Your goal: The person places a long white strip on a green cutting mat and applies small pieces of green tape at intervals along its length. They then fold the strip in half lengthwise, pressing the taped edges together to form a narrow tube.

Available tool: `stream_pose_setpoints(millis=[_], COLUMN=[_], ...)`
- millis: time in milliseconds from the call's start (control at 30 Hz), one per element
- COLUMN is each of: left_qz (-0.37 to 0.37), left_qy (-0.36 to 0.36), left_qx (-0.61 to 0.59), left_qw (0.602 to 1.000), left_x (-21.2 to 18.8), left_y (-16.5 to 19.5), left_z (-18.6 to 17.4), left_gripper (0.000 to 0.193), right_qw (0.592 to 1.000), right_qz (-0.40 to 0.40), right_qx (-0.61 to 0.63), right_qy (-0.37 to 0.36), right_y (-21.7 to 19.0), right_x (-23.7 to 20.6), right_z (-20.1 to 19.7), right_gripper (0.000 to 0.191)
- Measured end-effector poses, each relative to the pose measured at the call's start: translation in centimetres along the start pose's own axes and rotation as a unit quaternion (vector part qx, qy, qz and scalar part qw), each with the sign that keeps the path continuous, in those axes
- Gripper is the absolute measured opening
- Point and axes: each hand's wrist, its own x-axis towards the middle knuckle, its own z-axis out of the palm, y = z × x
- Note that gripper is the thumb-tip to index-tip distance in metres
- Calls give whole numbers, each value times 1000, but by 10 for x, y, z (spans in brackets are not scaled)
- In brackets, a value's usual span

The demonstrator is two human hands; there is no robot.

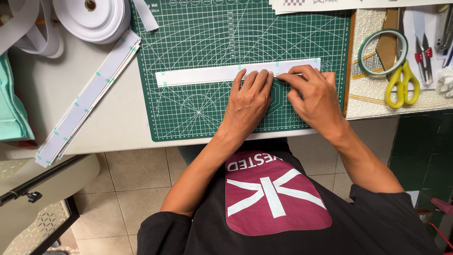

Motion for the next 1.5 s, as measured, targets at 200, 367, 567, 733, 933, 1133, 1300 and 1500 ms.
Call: stream_pose_setpoints(millis=[200, 367, 567, 733, 933, 1133, 1300, 1500], left_qz=[-6, -19, -24, -18, -18, -19, -85, -122], left_qy=[5, 0, -4, -22, -30, 11, 41, 38], left_qx=[-33, -42, -75, -94, -100, -148, -285, -529], left_qw=[999, 999, 997, 995, 994, 989, 954, 839], left_x=[1, 5, 16, 22, 27, 21, 12, 7], left_y=[-1, -2, -1, -4, -4, -3, 5, 10], left_z=[-3, -8, -23, -32, -40, -49, -47, -52], left_gripper=[47, 41, 27, 19, 19, 23, 32, 94], right_qw=[995, 996, 990, 961, 941, 945, 951, 912], right_qz=[51, 11, 57, 176, 222, 193, 180, 112], right_qx=[68, -37, 22, 52, -140, -166, -3, 354], right_qy=[44, 78, 129, 205, 215, 208, 250, 174], right_y=[6, -6, -9, 4, 47, 62, 42, -16], right_x=[-9, -11, -14, -39, -66, -59, -54, -44], right_z=[4, 17, 18, -2, -40, -39, -42, -14], right_gripper=[36, 39, 33, 17, 32, 30, 20, 25])
